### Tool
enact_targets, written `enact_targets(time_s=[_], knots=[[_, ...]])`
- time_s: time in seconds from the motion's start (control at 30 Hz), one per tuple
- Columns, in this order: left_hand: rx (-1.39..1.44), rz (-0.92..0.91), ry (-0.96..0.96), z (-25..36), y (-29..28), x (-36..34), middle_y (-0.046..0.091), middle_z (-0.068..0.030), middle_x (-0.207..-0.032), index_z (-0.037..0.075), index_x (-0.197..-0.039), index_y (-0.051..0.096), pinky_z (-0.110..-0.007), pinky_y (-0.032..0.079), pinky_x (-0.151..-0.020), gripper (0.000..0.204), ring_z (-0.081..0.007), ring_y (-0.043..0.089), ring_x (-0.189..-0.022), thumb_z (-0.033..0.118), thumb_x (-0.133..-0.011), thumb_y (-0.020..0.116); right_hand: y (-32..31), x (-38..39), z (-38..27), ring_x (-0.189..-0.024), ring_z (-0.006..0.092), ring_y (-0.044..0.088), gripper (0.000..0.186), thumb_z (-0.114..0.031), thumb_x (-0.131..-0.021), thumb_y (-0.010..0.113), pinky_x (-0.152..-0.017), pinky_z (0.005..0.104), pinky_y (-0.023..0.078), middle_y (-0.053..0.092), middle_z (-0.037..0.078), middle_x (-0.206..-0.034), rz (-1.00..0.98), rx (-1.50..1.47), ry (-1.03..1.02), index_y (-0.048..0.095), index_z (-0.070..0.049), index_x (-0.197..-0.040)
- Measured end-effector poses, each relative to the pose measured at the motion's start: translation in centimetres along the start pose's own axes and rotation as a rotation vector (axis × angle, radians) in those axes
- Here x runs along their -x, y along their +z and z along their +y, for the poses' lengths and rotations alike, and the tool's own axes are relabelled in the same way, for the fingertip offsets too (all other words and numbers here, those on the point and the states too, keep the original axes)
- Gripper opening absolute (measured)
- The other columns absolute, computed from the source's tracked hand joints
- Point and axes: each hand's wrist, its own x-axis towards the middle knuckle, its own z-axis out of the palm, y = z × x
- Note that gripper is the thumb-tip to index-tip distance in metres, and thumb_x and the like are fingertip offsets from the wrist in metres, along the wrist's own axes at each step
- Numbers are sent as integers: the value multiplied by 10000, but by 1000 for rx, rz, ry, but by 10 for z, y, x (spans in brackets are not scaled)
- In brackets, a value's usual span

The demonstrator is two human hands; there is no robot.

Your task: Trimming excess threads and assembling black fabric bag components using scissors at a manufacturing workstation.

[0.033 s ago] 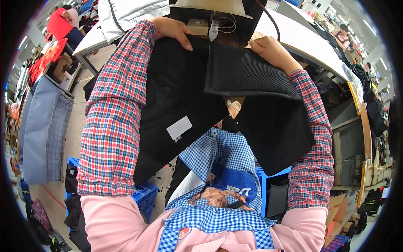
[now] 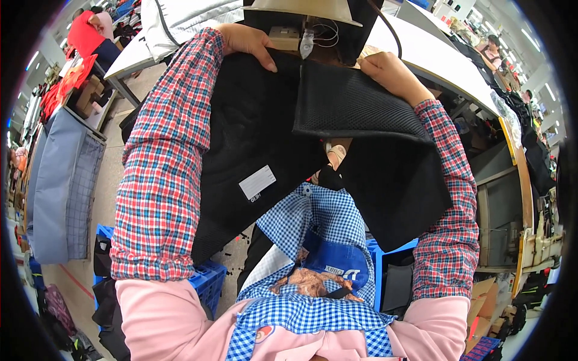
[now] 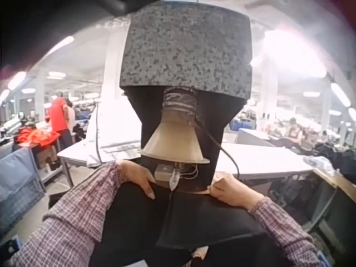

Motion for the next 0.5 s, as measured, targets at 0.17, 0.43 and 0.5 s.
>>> enact_targets(time_s=[0.17,0.43,0.5], knots=[[16,-15,33,4,0,2,743,-96,-954,11,-1117,705,-298,583,-804,340,-175,711,-797,183,-832,777,-1,1,0,-501,185,477,406,-247,-1009,546,-558,348,439,547,138,-602,3,-27,32,627,86,-791],[-39,30,-13,8,-2,-2,741,-116,-994,21,-1153,697,-326,581,-842,361,-204,714,-836,198,-847,770,-5,-3,6,-625,297,634,368,-274,-981,581,-672,369,515,648,195,-708,-72,-2,48,715,46,-856],[-23,31,1,6,-3,-3,741,-117,-995,20,-1154,696,-329,580,-846,370,-208,714,-840,203,-843,774,-5,-1,2,-631,297,635,363,-270,-981,582,-671,370,514,650,193,-712,-53,-21,82,714,47,-861]])
